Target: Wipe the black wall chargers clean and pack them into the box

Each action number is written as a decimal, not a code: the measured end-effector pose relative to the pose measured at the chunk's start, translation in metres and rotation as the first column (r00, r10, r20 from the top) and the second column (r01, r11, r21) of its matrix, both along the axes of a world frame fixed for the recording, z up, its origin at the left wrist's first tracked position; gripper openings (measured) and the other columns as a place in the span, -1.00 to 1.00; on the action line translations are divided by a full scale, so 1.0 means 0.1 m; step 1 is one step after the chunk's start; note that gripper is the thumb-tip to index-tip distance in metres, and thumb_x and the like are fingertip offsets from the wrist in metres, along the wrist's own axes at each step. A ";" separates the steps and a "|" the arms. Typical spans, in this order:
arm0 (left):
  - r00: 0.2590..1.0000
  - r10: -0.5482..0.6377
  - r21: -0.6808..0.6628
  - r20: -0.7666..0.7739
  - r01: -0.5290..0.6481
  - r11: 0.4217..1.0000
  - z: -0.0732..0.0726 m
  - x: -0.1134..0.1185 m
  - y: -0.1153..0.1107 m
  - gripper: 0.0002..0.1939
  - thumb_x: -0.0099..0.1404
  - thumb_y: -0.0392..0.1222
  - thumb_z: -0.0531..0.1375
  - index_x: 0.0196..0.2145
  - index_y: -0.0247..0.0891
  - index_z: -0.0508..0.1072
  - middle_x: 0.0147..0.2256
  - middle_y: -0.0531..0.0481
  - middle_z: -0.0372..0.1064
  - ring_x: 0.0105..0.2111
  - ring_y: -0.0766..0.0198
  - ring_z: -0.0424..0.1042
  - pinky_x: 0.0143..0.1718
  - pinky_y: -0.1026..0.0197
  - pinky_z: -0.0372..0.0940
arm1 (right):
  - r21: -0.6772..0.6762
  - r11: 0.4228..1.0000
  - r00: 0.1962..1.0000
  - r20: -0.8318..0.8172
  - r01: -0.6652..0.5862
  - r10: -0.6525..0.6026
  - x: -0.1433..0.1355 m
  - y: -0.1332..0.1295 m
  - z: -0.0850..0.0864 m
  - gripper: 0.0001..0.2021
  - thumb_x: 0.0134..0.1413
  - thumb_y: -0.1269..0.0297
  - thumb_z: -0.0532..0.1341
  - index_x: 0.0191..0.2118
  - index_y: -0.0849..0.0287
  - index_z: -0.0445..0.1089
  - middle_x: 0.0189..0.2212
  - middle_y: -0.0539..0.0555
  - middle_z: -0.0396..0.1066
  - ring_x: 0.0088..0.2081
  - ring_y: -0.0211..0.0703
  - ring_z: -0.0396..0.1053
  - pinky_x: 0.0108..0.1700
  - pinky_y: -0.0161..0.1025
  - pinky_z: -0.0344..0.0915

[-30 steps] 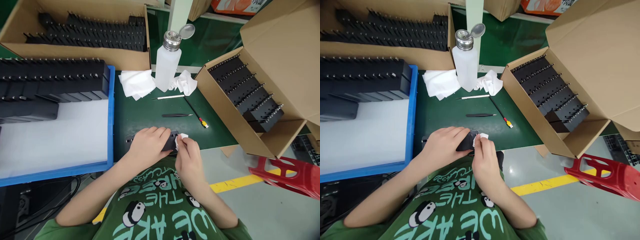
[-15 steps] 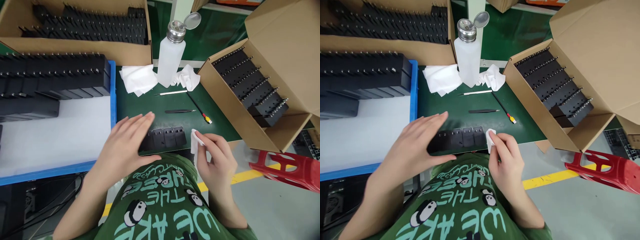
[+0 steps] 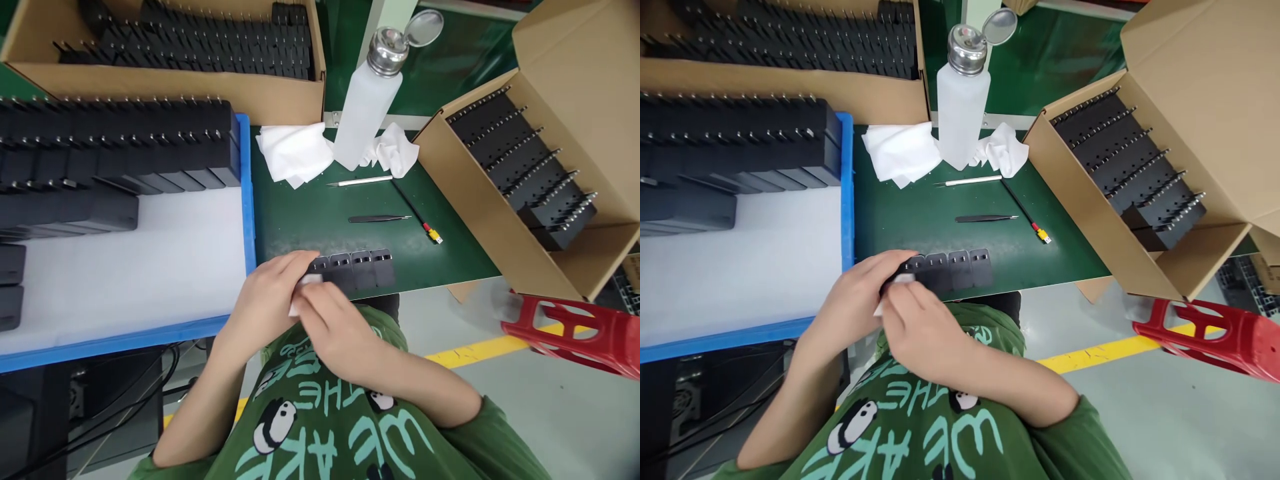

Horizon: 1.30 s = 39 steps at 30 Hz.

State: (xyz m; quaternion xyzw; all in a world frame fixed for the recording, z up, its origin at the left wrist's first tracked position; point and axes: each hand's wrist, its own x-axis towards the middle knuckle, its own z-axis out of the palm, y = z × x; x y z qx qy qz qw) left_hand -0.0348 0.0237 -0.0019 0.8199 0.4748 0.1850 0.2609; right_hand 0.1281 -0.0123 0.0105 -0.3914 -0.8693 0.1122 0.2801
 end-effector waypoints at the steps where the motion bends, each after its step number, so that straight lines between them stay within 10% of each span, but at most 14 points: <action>1: 1.000 -0.013 0.009 0.006 0.013 1.000 0.00 -0.02 -0.02 -0.49 0.28 -0.38 0.04 0.19 -0.24 0.28 0.13 -0.17 0.43 0.07 0.00 0.49 0.00 -0.02 0.44 | -0.046 0.998 0.998 -0.061 -0.038 0.035 0.03 0.00 0.04 -0.71 0.27 0.62 -0.02 -0.13 0.39 0.44 -0.26 0.21 0.40 -0.23 -0.11 0.34 -0.17 -0.21 0.43; 5: 1.000 0.027 -0.015 -0.003 -0.027 1.000 0.04 -0.14 -0.13 -0.24 0.37 -0.09 0.20 0.41 -0.19 -0.04 0.34 -0.23 0.15 0.28 -0.09 0.27 0.18 -0.12 0.35 | -0.114 0.953 0.935 -0.192 0.281 -0.299 0.48 -0.06 0.21 -0.64 0.24 0.60 0.09 0.04 0.17 0.45 -0.18 0.12 0.41 -0.19 -0.19 0.42 -0.24 -0.28 0.43; 9: 0.997 0.081 -0.054 0.012 -0.080 0.995 0.08 -0.28 -0.19 -0.17 0.39 0.01 0.21 0.44 -0.06 -0.14 0.26 -0.15 0.31 0.21 -0.06 0.37 0.11 -0.09 0.41 | 0.109 0.801 0.808 -0.041 0.588 -0.587 0.81 -0.12 0.13 -0.65 0.20 0.62 0.16 -0.01 0.11 0.48 -0.26 0.11 0.40 -0.28 -0.17 0.40 -0.31 -0.26 0.37; 16: 0.997 0.080 -0.058 -0.003 -0.080 0.995 0.01 -0.32 -0.15 -0.11 0.34 -0.08 0.29 0.43 -0.03 -0.15 0.20 -0.08 0.40 0.12 -0.02 0.47 -0.05 0.03 0.48 | 0.176 0.916 0.892 0.219 0.362 -0.394 0.29 -0.09 -0.06 -0.69 0.22 0.69 0.09 0.06 0.44 0.30 -0.22 0.30 0.36 -0.22 -0.03 0.29 -0.19 -0.11 0.40; 29: 0.992 0.089 -0.079 0.085 -0.083 0.993 -0.03 -0.32 -0.12 -0.11 0.26 -0.32 0.30 0.39 -0.04 -0.07 0.17 -0.05 0.43 0.14 0.01 0.44 0.06 0.01 0.41 | 0.322 0.933 0.940 0.239 0.160 -0.244 -0.22 0.03 -0.07 -0.75 0.19 0.71 0.07 -0.08 0.56 0.42 -0.26 0.36 0.43 -0.19 0.03 0.33 -0.17 -0.08 0.47; 36: 0.994 0.069 -0.061 0.080 -0.064 0.996 -0.06 -0.36 -0.14 -0.15 0.31 -0.40 0.14 0.42 -0.07 -0.16 0.21 -0.08 0.38 0.19 0.06 0.40 0.08 0.02 0.41 | -0.085 0.976 0.977 -0.090 -0.202 0.194 -0.02 -0.01 0.14 -0.69 0.28 0.61 -0.03 -0.13 0.32 0.44 -0.28 0.16 0.42 -0.25 -0.19 0.38 -0.20 -0.28 0.47; 39: 0.996 0.076 0.122 0.037 -0.080 0.989 0.06 -0.36 -0.22 -0.18 0.36 -0.18 0.25 0.42 -0.20 -0.09 0.28 -0.24 0.28 0.25 -0.04 0.32 0.15 -0.06 0.37 | -0.179 0.983 0.943 -0.331 -0.050 -0.012 0.37 0.14 0.40 -0.69 0.25 0.59 0.06 -0.05 0.20 0.47 -0.22 0.09 0.43 -0.20 -0.24 0.41 -0.21 -0.28 0.44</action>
